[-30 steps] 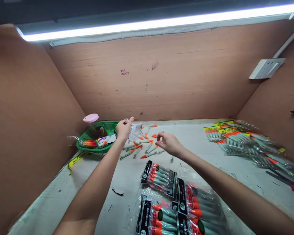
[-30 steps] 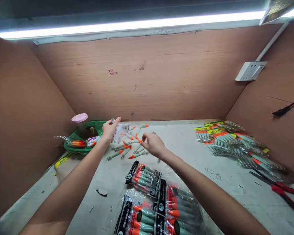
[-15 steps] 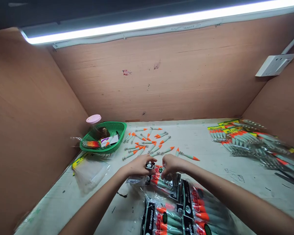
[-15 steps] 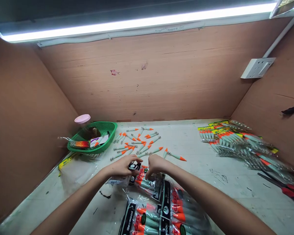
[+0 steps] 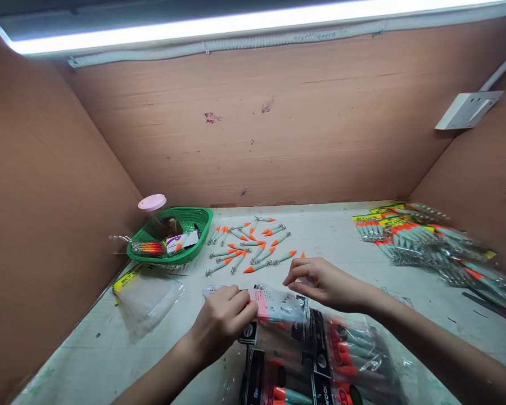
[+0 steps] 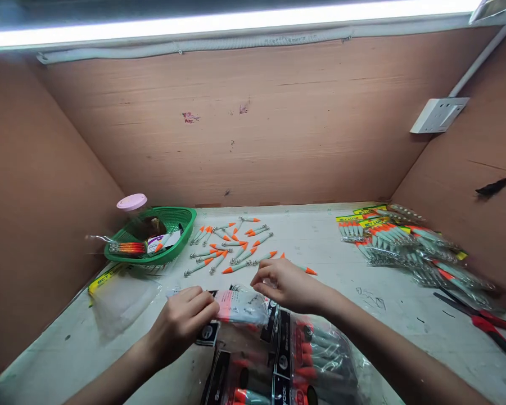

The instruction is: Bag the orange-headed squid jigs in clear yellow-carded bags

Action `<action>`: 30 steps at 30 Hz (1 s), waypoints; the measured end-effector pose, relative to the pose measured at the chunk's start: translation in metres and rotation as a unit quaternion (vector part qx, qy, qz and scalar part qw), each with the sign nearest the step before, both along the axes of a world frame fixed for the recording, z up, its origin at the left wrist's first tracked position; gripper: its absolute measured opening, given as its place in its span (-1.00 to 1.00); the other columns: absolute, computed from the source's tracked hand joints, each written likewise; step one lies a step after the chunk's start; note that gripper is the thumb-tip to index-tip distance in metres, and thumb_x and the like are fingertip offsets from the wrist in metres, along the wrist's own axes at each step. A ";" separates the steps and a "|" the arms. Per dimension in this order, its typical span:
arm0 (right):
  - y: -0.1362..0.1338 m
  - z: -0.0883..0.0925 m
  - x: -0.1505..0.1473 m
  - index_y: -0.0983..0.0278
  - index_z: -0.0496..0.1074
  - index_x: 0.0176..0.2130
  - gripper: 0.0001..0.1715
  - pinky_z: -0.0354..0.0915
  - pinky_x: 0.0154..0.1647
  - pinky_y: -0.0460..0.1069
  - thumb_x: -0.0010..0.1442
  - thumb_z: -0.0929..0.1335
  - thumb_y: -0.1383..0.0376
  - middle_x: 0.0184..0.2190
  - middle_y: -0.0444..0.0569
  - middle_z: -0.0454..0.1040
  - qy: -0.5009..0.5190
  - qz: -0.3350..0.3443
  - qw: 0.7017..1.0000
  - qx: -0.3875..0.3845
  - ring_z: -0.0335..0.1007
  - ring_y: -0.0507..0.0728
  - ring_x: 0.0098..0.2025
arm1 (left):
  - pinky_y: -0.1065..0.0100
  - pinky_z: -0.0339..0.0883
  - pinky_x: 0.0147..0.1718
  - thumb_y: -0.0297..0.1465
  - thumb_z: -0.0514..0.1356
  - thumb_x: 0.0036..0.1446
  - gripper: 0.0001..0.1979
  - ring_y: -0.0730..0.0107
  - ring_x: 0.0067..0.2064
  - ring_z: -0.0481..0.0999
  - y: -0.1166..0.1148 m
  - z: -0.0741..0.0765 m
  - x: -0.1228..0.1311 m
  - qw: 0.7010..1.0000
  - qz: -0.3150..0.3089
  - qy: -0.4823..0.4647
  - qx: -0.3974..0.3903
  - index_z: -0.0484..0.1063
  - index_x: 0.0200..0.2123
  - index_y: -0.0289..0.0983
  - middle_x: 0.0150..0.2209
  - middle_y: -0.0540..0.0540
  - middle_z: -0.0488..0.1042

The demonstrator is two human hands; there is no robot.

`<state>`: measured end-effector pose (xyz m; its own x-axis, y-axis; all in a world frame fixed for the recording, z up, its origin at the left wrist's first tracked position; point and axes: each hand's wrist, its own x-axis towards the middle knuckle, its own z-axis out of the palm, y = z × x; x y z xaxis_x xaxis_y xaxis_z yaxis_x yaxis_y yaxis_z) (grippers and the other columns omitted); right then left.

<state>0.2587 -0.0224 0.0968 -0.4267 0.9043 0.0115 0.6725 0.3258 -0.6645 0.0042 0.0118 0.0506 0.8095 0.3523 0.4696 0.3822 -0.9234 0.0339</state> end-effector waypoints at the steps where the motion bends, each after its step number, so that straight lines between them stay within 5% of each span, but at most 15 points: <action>1: -0.001 0.000 0.000 0.29 0.52 -0.22 -0.71 0.25 -0.18 -0.01 0.24 0.24 0.26 -0.28 0.03 0.48 0.007 0.011 1.000 0.002 0.38 0.10 -0.25 | 0.34 0.03 -0.53 -0.53 0.00 0.20 -0.79 0.40 -0.51 0.24 -0.002 0.001 -0.003 0.996 -0.034 -0.022 0.082 0.34 -0.44 -0.24 -0.52 -0.03 0.41; 4: -0.002 -0.004 -0.001 0.29 0.50 -0.16 -0.72 0.25 -0.16 0.00 0.21 0.28 0.23 -0.22 0.04 0.50 0.030 0.036 0.998 -0.037 0.39 0.11 -0.20 | 0.34 0.10 -0.54 -0.53 0.06 0.16 -0.86 0.42 -0.52 0.28 -0.004 0.005 -0.009 0.967 -0.103 -0.059 0.225 0.37 -0.40 -0.26 -0.48 -0.05 0.46; 11: 0.001 -0.008 -0.003 0.32 0.46 -0.36 -0.80 0.06 -0.53 -0.13 0.04 0.41 0.21 -0.56 -0.19 0.31 0.091 0.016 0.982 -0.163 0.13 -0.04 -0.52 | 0.33 0.22 -0.55 -0.53 0.01 0.14 -0.80 0.41 -0.51 0.34 -0.009 0.014 -0.014 0.957 -0.125 -0.105 0.240 0.38 -0.44 -0.22 -0.47 -0.05 0.50; 15: 0.000 -0.009 -0.005 0.30 0.38 -0.46 -0.79 0.03 -0.53 -0.12 0.07 0.38 0.20 -0.58 -0.20 0.25 0.125 0.007 0.986 -0.106 0.07 -0.04 -0.52 | 0.34 0.26 -0.53 -0.51 -0.03 0.22 -0.79 0.38 -0.49 0.36 -0.007 0.011 -0.011 0.966 -0.122 -0.108 0.201 0.39 -0.23 -0.29 -0.47 -0.08 0.48; 19: 0.002 -0.005 0.001 0.28 0.35 -0.46 -0.74 0.06 -0.49 -0.09 0.13 0.34 0.15 -0.53 -0.16 0.26 0.174 -0.054 0.983 0.000 0.08 -0.02 -0.49 | 0.41 0.23 -0.52 -0.53 0.01 0.22 -0.67 0.40 -0.48 0.33 0.003 -0.001 -0.009 0.989 -0.009 -0.109 0.100 0.35 0.03 -0.35 -0.50 -0.05 0.36; 22: 0.005 -0.002 0.009 0.28 0.36 -0.43 -0.67 0.04 -0.53 -0.08 0.11 0.36 0.06 -0.53 -0.16 0.24 0.256 -0.102 0.961 0.028 0.06 -0.02 -0.53 | 0.43 0.22 -0.50 -0.52 0.10 0.12 -0.67 0.42 -0.47 0.32 0.014 -0.006 -0.008 0.985 0.054 -0.145 -0.074 0.46 -0.05 -0.27 -0.49 -0.02 0.30; 26: 0.013 -0.008 0.010 0.28 0.33 -0.38 -0.55 -0.03 -0.59 -0.09 0.07 0.35 -0.07 -0.56 -0.19 0.19 0.345 -0.175 0.922 0.016 -0.04 -0.04 -0.57 | 0.38 0.26 -0.37 -0.52 0.24 -0.11 -0.86 0.32 -0.35 0.40 0.040 -0.004 0.002 0.891 0.177 -0.187 -0.374 0.56 -0.42 -0.23 -0.46 -0.03 0.39; 30: 0.043 -0.023 0.004 0.27 0.29 -0.32 -0.50 0.04 -0.58 -0.10 0.10 0.30 -0.12 -0.52 -0.19 0.24 0.328 -0.214 0.920 0.027 0.02 -0.05 -0.58 | 0.35 0.33 -0.39 -0.39 0.23 0.06 -0.90 0.34 -0.38 0.46 0.083 0.001 0.017 0.830 0.242 -0.169 -0.473 0.49 -0.43 -0.31 -0.46 -0.02 0.47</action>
